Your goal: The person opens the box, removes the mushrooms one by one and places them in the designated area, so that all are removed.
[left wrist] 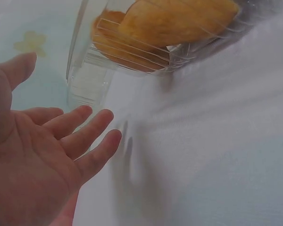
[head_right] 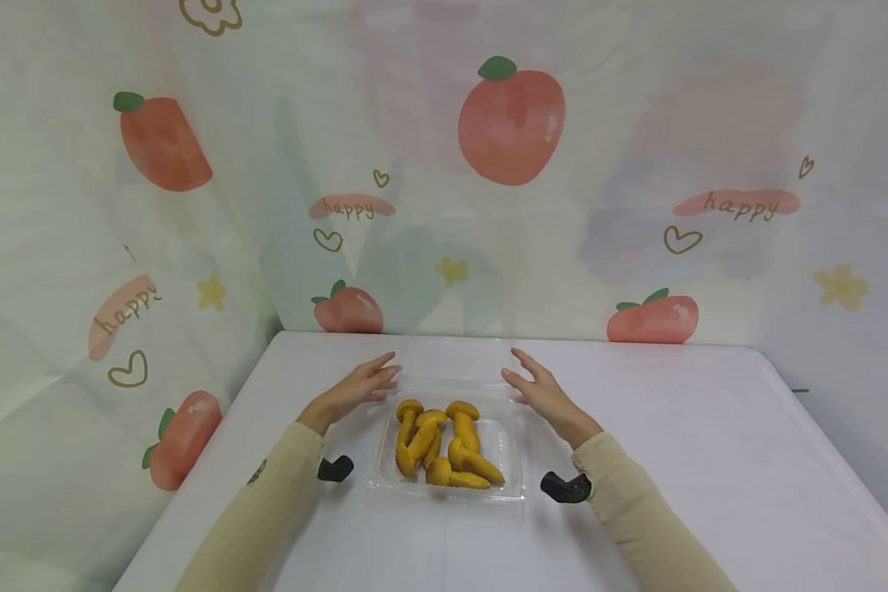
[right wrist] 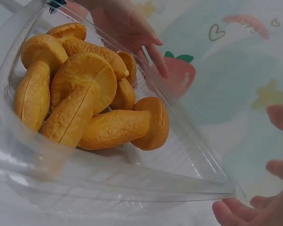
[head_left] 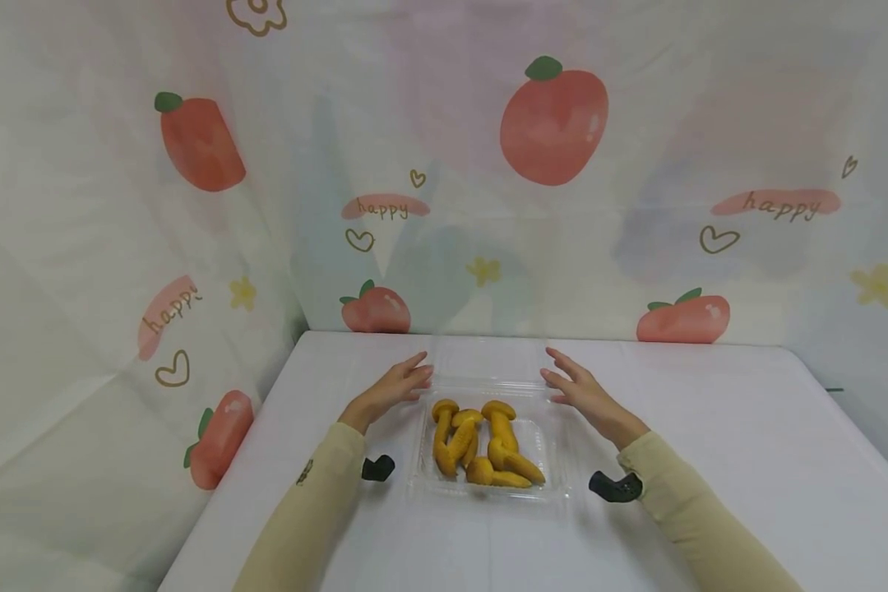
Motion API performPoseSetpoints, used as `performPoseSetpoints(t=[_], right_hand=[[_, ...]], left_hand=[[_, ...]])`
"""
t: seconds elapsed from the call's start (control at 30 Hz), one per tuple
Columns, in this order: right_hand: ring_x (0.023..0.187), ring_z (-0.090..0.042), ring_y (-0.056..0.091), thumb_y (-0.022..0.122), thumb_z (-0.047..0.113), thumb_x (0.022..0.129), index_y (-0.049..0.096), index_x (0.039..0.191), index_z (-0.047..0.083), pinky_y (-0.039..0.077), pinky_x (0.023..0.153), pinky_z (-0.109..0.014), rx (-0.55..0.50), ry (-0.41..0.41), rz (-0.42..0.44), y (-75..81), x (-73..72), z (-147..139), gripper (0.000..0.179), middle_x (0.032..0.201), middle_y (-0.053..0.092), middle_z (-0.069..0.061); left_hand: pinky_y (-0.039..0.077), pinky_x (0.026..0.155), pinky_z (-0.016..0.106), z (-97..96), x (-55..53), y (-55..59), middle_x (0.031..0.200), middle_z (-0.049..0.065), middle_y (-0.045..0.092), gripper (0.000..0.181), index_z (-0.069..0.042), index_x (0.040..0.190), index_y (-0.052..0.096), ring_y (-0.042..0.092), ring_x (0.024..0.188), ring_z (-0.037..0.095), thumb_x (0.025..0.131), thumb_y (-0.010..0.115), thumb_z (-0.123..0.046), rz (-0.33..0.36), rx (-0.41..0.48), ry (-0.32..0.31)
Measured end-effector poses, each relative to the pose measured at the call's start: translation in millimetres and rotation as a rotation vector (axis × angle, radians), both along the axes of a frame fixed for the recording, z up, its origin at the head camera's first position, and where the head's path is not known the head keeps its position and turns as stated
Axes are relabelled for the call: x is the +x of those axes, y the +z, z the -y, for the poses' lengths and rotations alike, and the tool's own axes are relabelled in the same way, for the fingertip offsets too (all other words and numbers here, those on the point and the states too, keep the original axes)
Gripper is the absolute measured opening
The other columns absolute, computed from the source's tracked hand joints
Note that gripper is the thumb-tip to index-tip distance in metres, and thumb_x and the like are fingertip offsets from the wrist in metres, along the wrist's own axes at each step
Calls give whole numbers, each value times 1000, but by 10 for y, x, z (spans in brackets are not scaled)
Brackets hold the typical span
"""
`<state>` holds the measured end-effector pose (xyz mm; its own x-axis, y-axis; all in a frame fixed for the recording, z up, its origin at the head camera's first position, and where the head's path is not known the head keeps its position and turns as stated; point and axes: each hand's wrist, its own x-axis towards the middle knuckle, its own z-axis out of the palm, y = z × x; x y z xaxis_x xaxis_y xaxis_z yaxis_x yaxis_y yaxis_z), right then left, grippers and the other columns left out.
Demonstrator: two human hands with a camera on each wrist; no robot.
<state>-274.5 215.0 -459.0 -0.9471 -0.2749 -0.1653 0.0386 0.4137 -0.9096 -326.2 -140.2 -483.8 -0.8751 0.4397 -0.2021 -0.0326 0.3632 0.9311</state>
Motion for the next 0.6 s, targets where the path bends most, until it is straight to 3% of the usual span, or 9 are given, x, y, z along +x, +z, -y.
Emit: performPoseSetpoints(t=[0.4, 0.6], right_hand=[[148, -51, 31, 45, 42, 108, 8, 163, 8, 41, 114, -57, 36, -17, -20, 22, 52, -118, 75, 166, 9, -33], [147, -51, 33, 47, 45, 106, 11, 163, 9, 42, 113, -58, 74, -36, -38, 26, 144, -134, 76, 164, 17, -32]], left_hand=[[42, 116, 53, 74, 125, 35, 163, 18, 35, 62, -14, 163, 19, 50, 141, 37, 109, 44, -31, -50, -12, 29], [42, 115, 54, 131, 232, 75, 163, 21, 35, 64, -11, 163, 19, 50, 141, 39, 108, 47, -29, -116, -19, 20]])
